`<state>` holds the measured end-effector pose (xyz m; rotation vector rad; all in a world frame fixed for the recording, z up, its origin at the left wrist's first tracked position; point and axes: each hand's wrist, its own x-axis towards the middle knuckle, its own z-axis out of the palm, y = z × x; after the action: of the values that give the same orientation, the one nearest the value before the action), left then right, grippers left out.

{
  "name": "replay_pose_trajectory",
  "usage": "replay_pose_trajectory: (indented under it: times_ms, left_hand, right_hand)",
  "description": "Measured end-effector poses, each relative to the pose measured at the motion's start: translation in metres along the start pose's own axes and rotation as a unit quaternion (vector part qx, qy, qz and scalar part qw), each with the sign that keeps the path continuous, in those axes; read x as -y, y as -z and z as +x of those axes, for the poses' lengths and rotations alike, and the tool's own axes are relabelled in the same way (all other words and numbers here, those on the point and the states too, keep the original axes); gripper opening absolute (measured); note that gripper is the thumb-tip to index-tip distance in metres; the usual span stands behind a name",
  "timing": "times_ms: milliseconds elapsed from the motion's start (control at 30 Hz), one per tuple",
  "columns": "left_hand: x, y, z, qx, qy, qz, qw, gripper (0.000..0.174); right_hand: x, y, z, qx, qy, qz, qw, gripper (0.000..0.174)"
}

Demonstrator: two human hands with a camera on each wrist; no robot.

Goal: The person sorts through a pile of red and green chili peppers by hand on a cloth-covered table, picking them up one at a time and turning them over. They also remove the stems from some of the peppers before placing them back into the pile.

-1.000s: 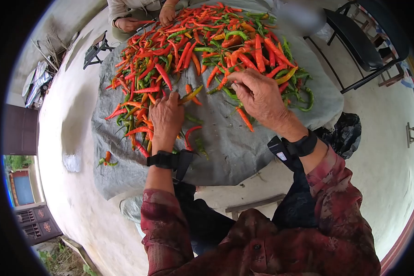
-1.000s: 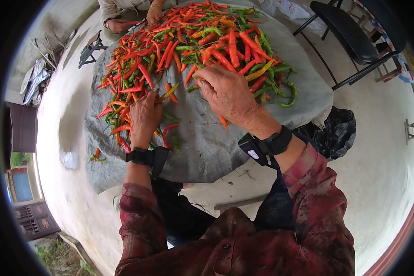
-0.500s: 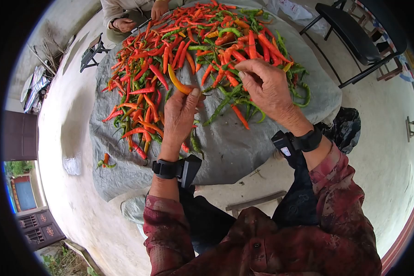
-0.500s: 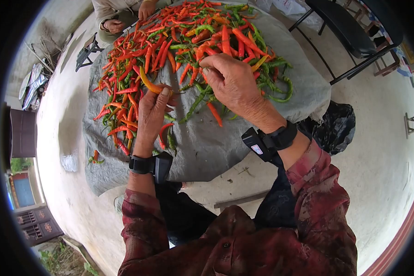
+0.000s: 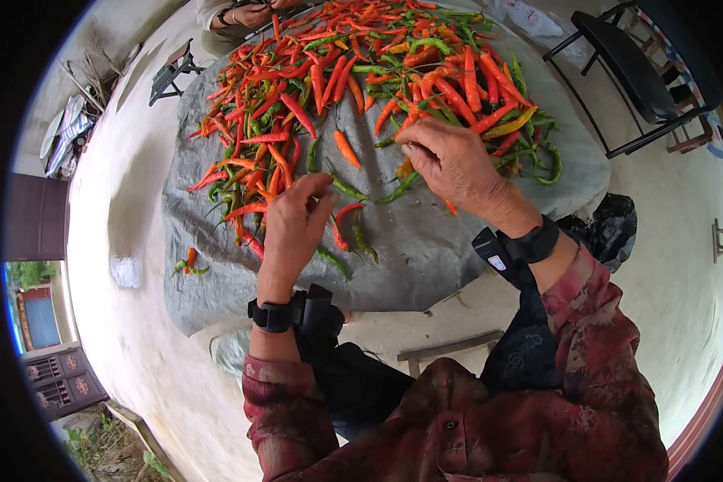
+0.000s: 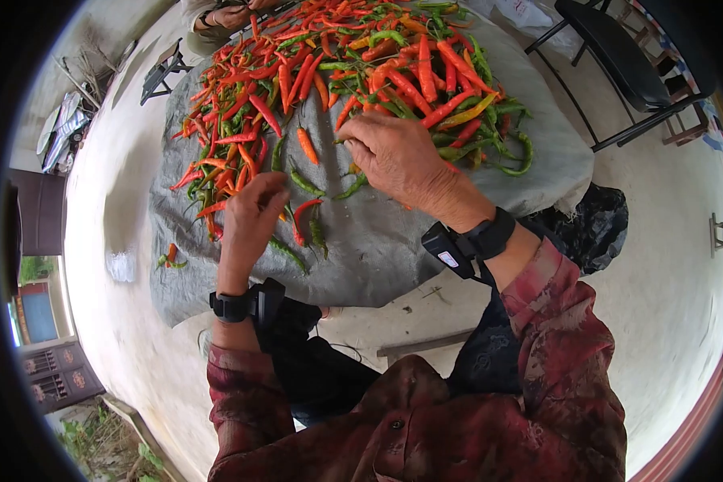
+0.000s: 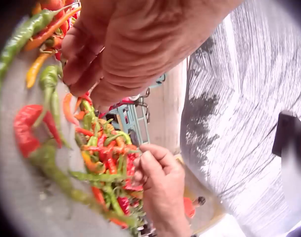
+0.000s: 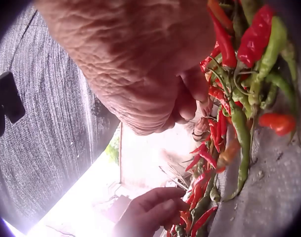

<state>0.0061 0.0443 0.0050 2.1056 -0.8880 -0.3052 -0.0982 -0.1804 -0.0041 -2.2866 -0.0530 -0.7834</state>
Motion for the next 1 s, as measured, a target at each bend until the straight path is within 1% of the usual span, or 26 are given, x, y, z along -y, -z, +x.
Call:
replay_pose_trajectory:
  times_ms: [33,67,100,133,167,200,233,267,333,367,433,467,533,633,767,833,867,933,967,1000]
  left_hand:
    - [0.006,-0.004,-0.005,0.011,-0.033,0.084,0.996,0.024]
    - [0.008,-0.006,-0.01,0.023,-0.064,0.168,0.983,0.023]
    - [0.006,-0.009,-0.014,0.016,-0.066,0.2,0.977,0.022]
    - [0.007,-0.012,-0.016,0.014,-0.063,0.201,0.977,0.022]
    - [0.01,-0.014,-0.017,0.011,-0.07,0.248,0.966,0.024]
    - [0.013,-0.017,-0.017,0.007,-0.076,0.293,0.953,0.025]
    - [0.013,-0.018,-0.017,0.011,-0.066,0.286,0.956,0.025]
    - [0.016,-0.02,-0.016,0.009,-0.064,0.287,0.956,0.025]
    - [0.02,-0.023,-0.014,-0.002,-0.071,0.319,0.945,0.019]
    - [0.02,-0.023,-0.014,-0.002,-0.07,0.319,0.945,0.019]
    - [0.017,-0.022,-0.014,0.001,-0.056,0.296,0.954,0.014]
    - [0.017,-0.022,-0.014,0.0,-0.056,0.296,0.953,0.014]
    - [0.016,-0.021,-0.015,-0.003,-0.067,0.281,0.957,0.01]
    - [0.017,-0.019,-0.017,-0.009,-0.076,0.258,0.963,0.009]
    - [0.019,-0.018,-0.015,-0.019,-0.084,0.243,0.966,0.008]
    - [0.018,-0.016,-0.013,-0.028,-0.071,0.226,0.971,0.014]
    - [0.018,-0.016,-0.012,-0.029,-0.07,0.226,0.971,0.014]
    - [0.017,-0.016,-0.009,-0.066,-0.073,0.206,0.974,0.018]
    - [0.017,-0.015,-0.007,-0.067,-0.073,0.205,0.974,0.018]
    - [0.015,-0.015,-0.004,-0.097,-0.066,0.17,0.978,0.022]
  right_hand:
    - [0.0,-0.005,-0.001,0.008,0.029,-0.013,0.999,0.008]
    - [0.0,-0.011,-0.002,0.011,0.03,-0.011,0.999,0.008]
    - [0.001,-0.016,-0.004,0.033,0.046,-0.024,0.998,0.008]
    - [0.002,-0.022,-0.005,0.054,0.063,-0.037,0.996,0.008]
    - [0.003,-0.027,-0.006,0.055,0.065,-0.035,0.996,0.008]
    - [0.005,-0.032,-0.008,0.077,0.07,-0.052,0.993,0.008]
    - [0.007,-0.037,-0.009,0.098,0.076,-0.069,0.99,0.009]
    - [0.01,-0.041,-0.009,0.1,0.078,-0.068,0.99,0.009]
    - [0.015,-0.05,-0.01,0.126,0.07,-0.094,0.985,0.01]
    - [0.016,-0.054,-0.009,0.126,0.071,-0.093,0.985,0.01]
    - [0.018,-0.063,-0.007,0.156,0.03,-0.113,0.981,0.013]
    - [0.018,-0.069,-0.006,0.156,0.031,-0.113,0.981,0.013]
    - [0.019,-0.077,-0.006,0.169,-0.001,-0.164,0.972,0.016]
    - [0.019,-0.083,-0.001,0.159,-0.004,-0.158,0.975,0.015]
    - [0.014,-0.09,0.002,0.171,-0.01,-0.162,0.972,0.015]
    - [0.015,-0.091,0.003,0.156,-0.078,-0.161,0.971,0.015]
    - [0.014,-0.089,0.003,0.157,-0.077,-0.161,0.971,0.015]
    - [0.014,-0.081,0.009,0.095,-0.107,-0.075,0.987,0.013]
    - [0.013,-0.076,0.011,0.095,-0.106,-0.075,0.987,0.013]
    - [0.015,-0.068,0.014,0.105,-0.089,-0.011,0.99,0.013]
